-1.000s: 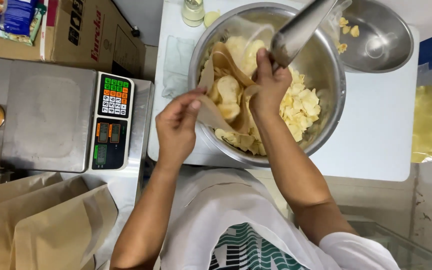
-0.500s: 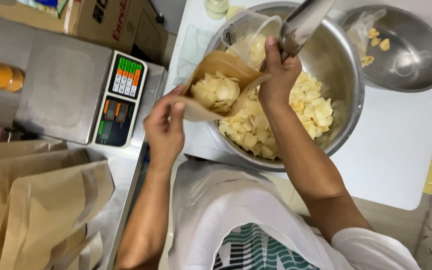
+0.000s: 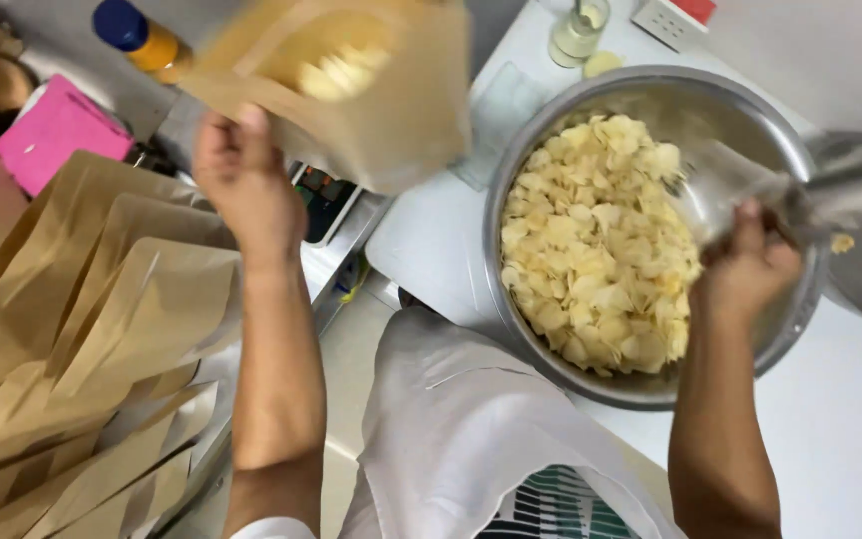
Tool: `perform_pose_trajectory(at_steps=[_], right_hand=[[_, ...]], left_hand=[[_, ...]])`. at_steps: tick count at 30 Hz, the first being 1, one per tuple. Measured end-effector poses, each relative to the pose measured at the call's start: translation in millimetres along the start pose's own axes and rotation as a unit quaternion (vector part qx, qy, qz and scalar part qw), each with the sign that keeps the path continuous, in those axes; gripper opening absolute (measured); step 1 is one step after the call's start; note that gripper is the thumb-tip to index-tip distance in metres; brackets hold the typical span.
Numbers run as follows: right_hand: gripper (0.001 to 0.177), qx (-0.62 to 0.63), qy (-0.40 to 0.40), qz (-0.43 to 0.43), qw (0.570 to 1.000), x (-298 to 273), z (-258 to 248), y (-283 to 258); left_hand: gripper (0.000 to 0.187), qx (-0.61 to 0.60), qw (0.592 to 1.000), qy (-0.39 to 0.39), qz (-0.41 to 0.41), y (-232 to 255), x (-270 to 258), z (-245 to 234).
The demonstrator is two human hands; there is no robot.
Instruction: Filling brown paper bags with dried fruit chips from a large bowl using a scoop and weighing them on a digital scale.
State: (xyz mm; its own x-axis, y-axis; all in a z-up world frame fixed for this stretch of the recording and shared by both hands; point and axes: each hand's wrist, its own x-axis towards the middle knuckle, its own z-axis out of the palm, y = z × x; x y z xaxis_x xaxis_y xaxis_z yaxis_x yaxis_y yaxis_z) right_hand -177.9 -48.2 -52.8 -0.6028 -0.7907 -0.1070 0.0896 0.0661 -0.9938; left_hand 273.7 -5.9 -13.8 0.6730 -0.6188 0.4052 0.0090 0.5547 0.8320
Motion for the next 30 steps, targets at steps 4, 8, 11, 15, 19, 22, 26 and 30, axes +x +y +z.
perform_pose_trajectory(at_steps=[4, 8, 11, 15, 19, 22, 26, 30], right_hand=[[0.014, -0.006, 0.006, -0.004, 1.000, 11.4, -49.3, 20.7], [0.017, -0.035, 0.064, 0.001, 0.997, 23.2, -87.2, 52.3], [0.018, -0.062, 0.082, 0.011, 0.995, 18.0, -98.3, 59.9], [0.019, -0.074, 0.090, 0.028, 0.993, 9.2, -98.7, 59.2], [0.019, -0.092, 0.097, 0.035, 0.990, 6.4, -94.0, 56.0], [0.025, -0.091, 0.096, 0.039, 0.990, 6.6, -94.0, 55.7], [0.024, -0.090, 0.093, 0.025, 0.991, 8.8, -98.7, 56.7], [0.024, -0.076, 0.109, 0.029, 0.991, 5.6, -102.1, 52.5]], left_hand=[[0.024, 0.045, 0.993, 0.100, -0.033, 2.8, 41.2, -37.6], [0.017, 0.110, 0.982, 0.122, 0.098, -12.8, 64.4, -58.0], [0.013, 0.143, 0.969, 0.141, 0.142, -28.6, 72.9, -70.5], [0.025, 0.196, 0.957, 0.180, 0.117, -37.4, 70.8, -81.4], [0.012, 0.128, 0.968, 0.158, 0.150, -60.2, 66.6, -104.9], [0.049, 0.059, 0.983, 0.131, 0.118, -72.1, 59.6, -123.9], [0.058, 0.121, 0.976, 0.152, 0.097, -64.5, 58.4, -123.1], [0.049, 0.129, 0.973, 0.146, 0.127, -55.1, 60.4, -112.8]])
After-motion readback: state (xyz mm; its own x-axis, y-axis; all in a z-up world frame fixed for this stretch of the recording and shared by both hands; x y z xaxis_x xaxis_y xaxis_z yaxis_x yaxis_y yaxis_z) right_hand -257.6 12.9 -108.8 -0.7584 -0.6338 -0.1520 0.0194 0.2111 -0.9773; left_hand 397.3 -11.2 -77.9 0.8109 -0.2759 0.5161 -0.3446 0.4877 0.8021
